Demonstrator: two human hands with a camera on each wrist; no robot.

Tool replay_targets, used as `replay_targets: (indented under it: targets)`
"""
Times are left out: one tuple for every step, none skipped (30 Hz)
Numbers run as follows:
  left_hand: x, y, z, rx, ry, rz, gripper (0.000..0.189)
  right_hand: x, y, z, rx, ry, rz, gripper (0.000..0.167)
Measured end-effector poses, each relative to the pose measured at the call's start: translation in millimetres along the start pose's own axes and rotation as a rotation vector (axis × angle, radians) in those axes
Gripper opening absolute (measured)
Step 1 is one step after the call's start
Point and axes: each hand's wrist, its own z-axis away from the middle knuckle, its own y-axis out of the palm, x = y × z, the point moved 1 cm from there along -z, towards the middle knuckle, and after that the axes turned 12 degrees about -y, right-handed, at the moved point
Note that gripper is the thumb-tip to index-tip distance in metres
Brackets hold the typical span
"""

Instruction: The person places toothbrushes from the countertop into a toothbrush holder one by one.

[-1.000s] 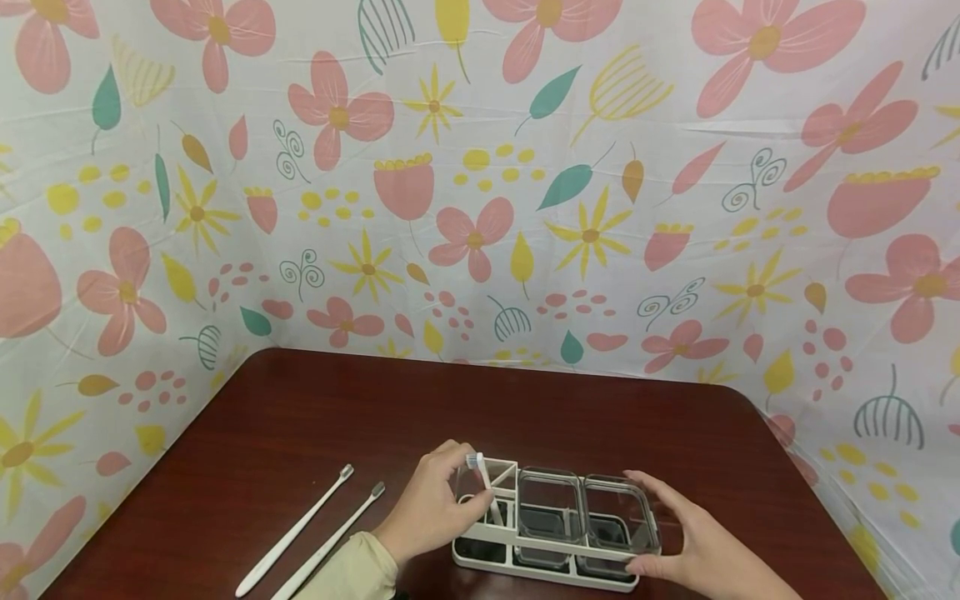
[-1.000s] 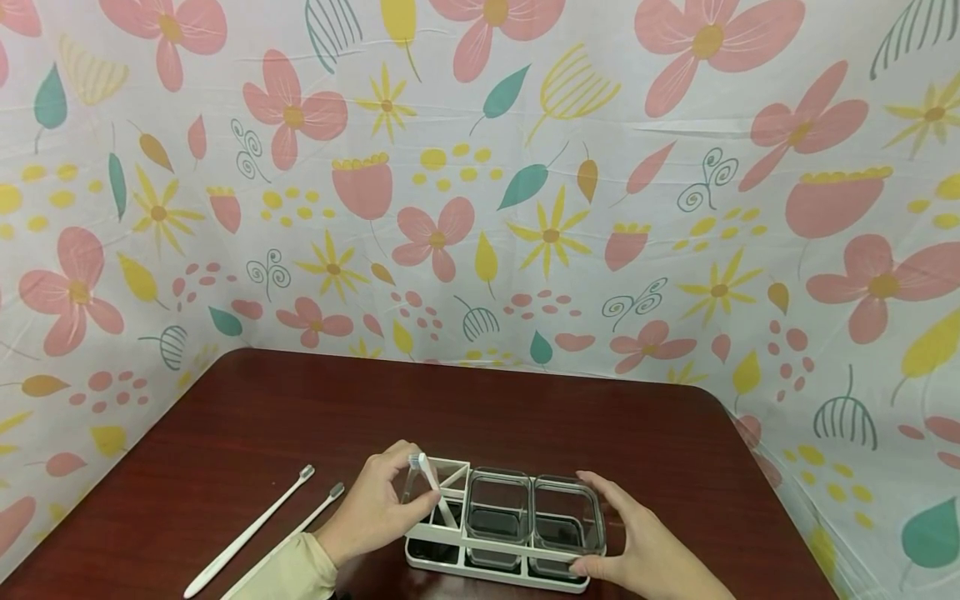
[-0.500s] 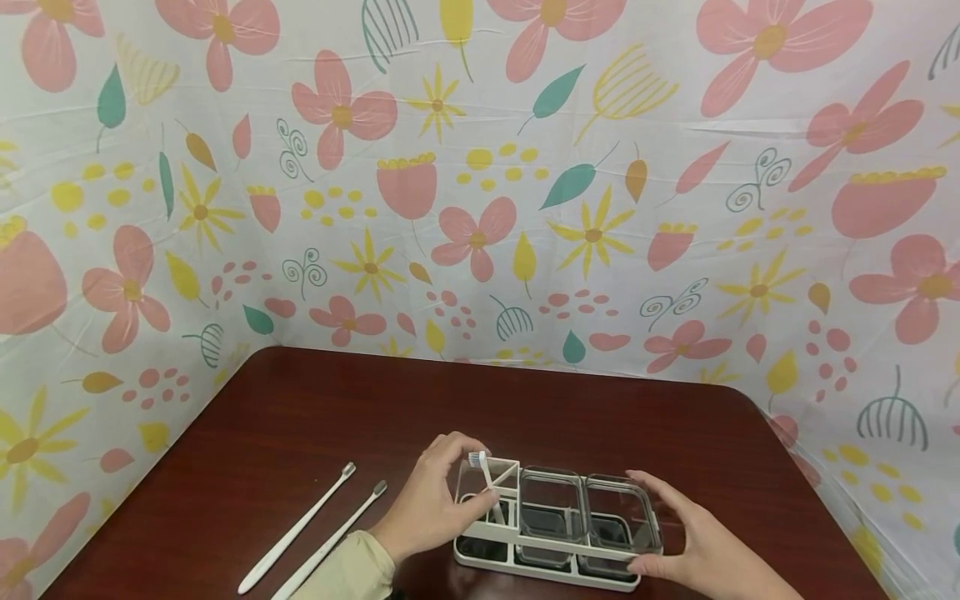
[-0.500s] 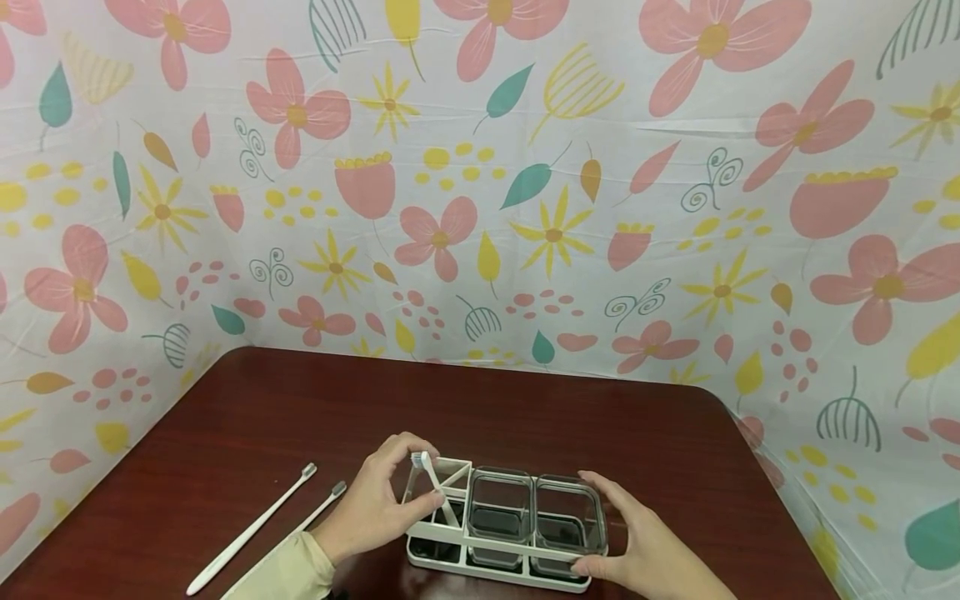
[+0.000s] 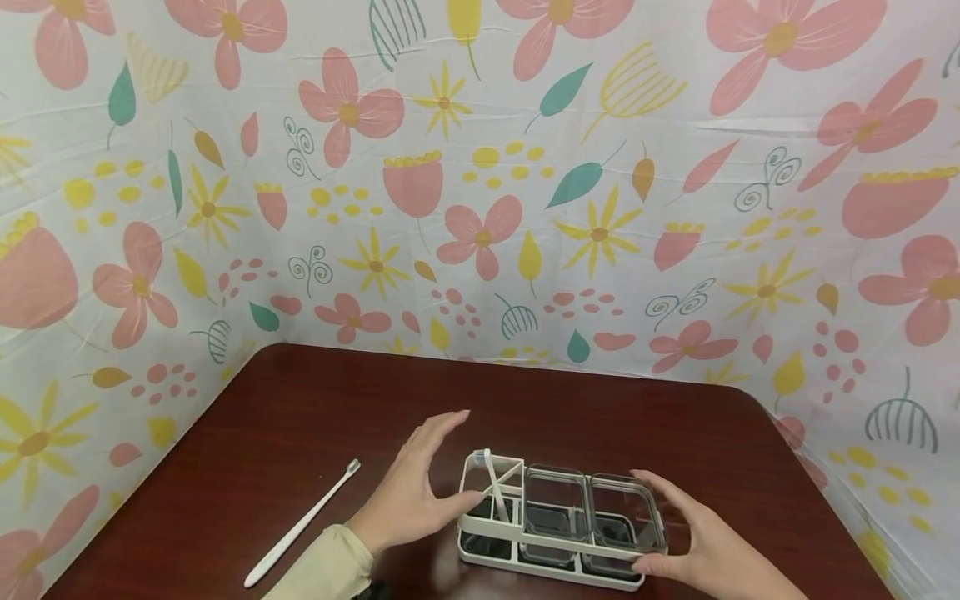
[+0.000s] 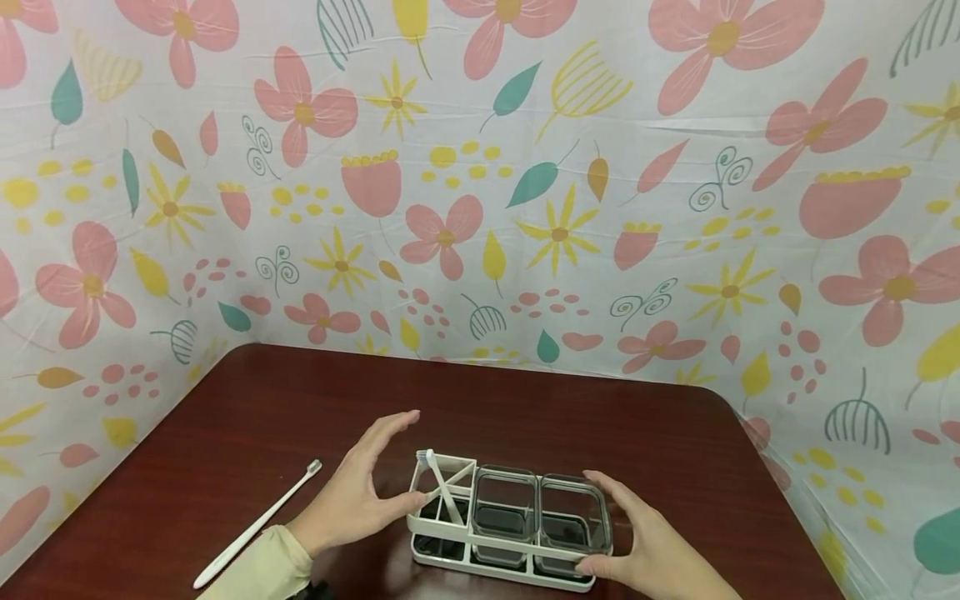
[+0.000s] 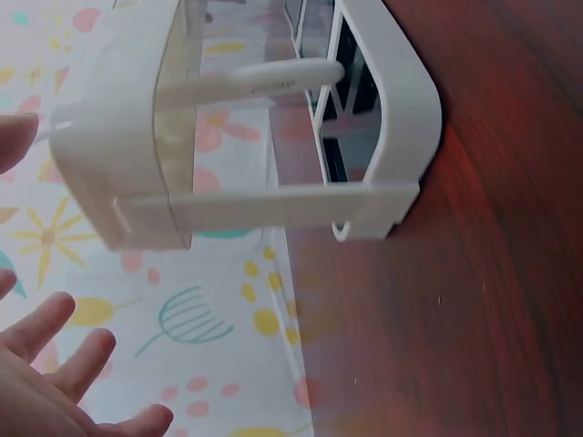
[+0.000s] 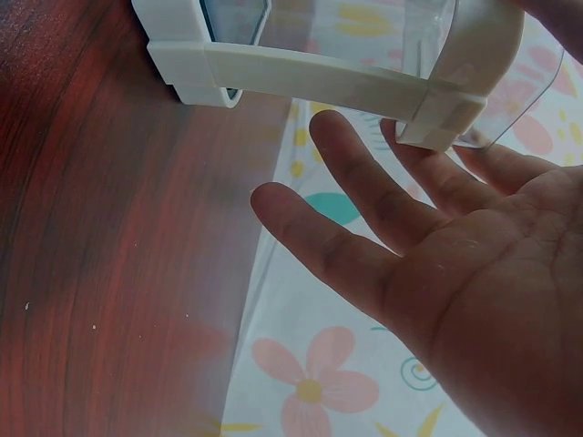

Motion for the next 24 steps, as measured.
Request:
replay_targets:
  targets:
    - [0.9, -2.0, 0.5, 0.0, -0.006, -0.009, 0.091, -0.3, -0.1, 0.0, 0.001, 0.006, -0.006, 0.086]
    - [1.7, -4.2, 0.8, -0.003, -0.008, -0.018, 0.093, -0.5, -0.1, 0.0, 0.004, 0.01, -0.009, 0.086]
    - [2.8, -6.3, 1.2, -0.007, -0.008, -0.028, 0.094, -0.4, -0.2, 0.0, 0.006, 0.015, -0.009, 0.086]
    - [4.1, -8.4, 1.6, -0.014, -0.006, -0.041, 0.095, -0.4, -0.3, 0.1, 0.008, 0.019, -0.008, 0.086]
    - [5.4, -10.6, 2.1, -0.023, 0.0, -0.055, 0.096, -0.2, -0.4, 0.1, 0.01, 0.02, -0.007, 0.086]
    - [6.6, -13.0, 2.6, -0.031, 0.004, -0.069, 0.098, -0.1, -0.3, 0.0, 0.011, 0.02, -0.014, 0.086]
    - [7.8, -15.3, 3.3, -0.04, 0.003, -0.087, 0.098, 0.1, -0.4, 0.0, 0.011, 0.02, -0.018, 0.086]
    - [8.9, -17.7, 3.9, -0.046, 0.002, -0.103, 0.099, 0.3, -0.4, -0.1, 0.01, 0.016, -0.024, 0.086]
    - [9.9, -20.1, 4.7, -0.051, -0.001, -0.119, 0.099, 0.5, -0.6, -0.1, 0.009, 0.021, -0.025, 0.086]
    - [10.9, -22.5, 5.6, -0.057, -0.005, -0.137, 0.1, 0.6, -0.7, -0.1, 0.009, 0.025, -0.028, 0.087]
    - [11.8, -24.8, 6.5, -0.063, -0.01, -0.156, 0.101, 0.7, -0.9, -0.2, 0.009, 0.029, -0.032, 0.087]
    - [12.7, -27.2, 7.5, -0.068, -0.017, -0.175, 0.101, 0.7, -1.2, -0.2, 0.009, 0.031, -0.034, 0.087]
    - [13.8, -29.4, 8.4, -0.073, -0.023, -0.193, 0.102, 0.7, -1.5, -0.2, 0.008, 0.034, -0.031, 0.087]
    - [15.0, -31.7, 9.3, -0.079, -0.025, -0.214, 0.102, 0.6, -1.7, -0.1, 0.008, 0.037, -0.03, 0.087]
    - [16.2, -33.9, 10.4, -0.084, -0.027, -0.236, 0.103, 0.6, -1.8, 0.0, 0.009, 0.042, -0.025, 0.088]
    - [17.8, -36.0, 11.5, -0.088, -0.027, -0.256, 0.104, 0.4, -1.8, 0.1, 0.009, 0.038, -0.023, 0.088]
    - [19.5, -38.1, 12.5, -0.09, -0.029, -0.274, 0.106, 0.1, -1.7, 0.2, 0.009, 0.035, -0.023, 0.088]
    - [21.2, -40.2, 13.7, -0.09, -0.031, -0.289, 0.107, -0.1, -1.5, 0.1, 0.009, 0.028, -0.03, 0.088]
    - [23.1, -42.2, 14.9, -0.088, -0.033, -0.303, 0.108, -0.3, -1.3, 0.3, 0.01, 0.027, -0.033, 0.088]
    - [24.9, -44.1, 16.1, -0.085, -0.039, -0.318, 0.11, -0.5, -1.2, 0.4, 0.011, 0.027, -0.033, 0.088]
    - [26.9, -45.9, 17.4, -0.081, -0.044, -0.329, 0.112, -0.6, -1.2, 0.6, 0.012, 0.029, -0.036, 0.088]
    - [28.8, -47.8, 18.7, -0.077, -0.051, -0.338, 0.114, -0.8, -1.3, 0.7, 0.014, 0.028, -0.041, 0.088]
    - [30.5, -49.7, 20.0, -0.073, -0.062, -0.349, 0.115, -0.9, -1.5, 0.8, 0.016, 0.03, -0.047, 0.088]
    - [32.4, -51.4, 21.2, -0.069, -0.07, -0.362, 0.116, -0.9, -1.8, 0.8, 0.017, 0.034, -0.053, 0.088]
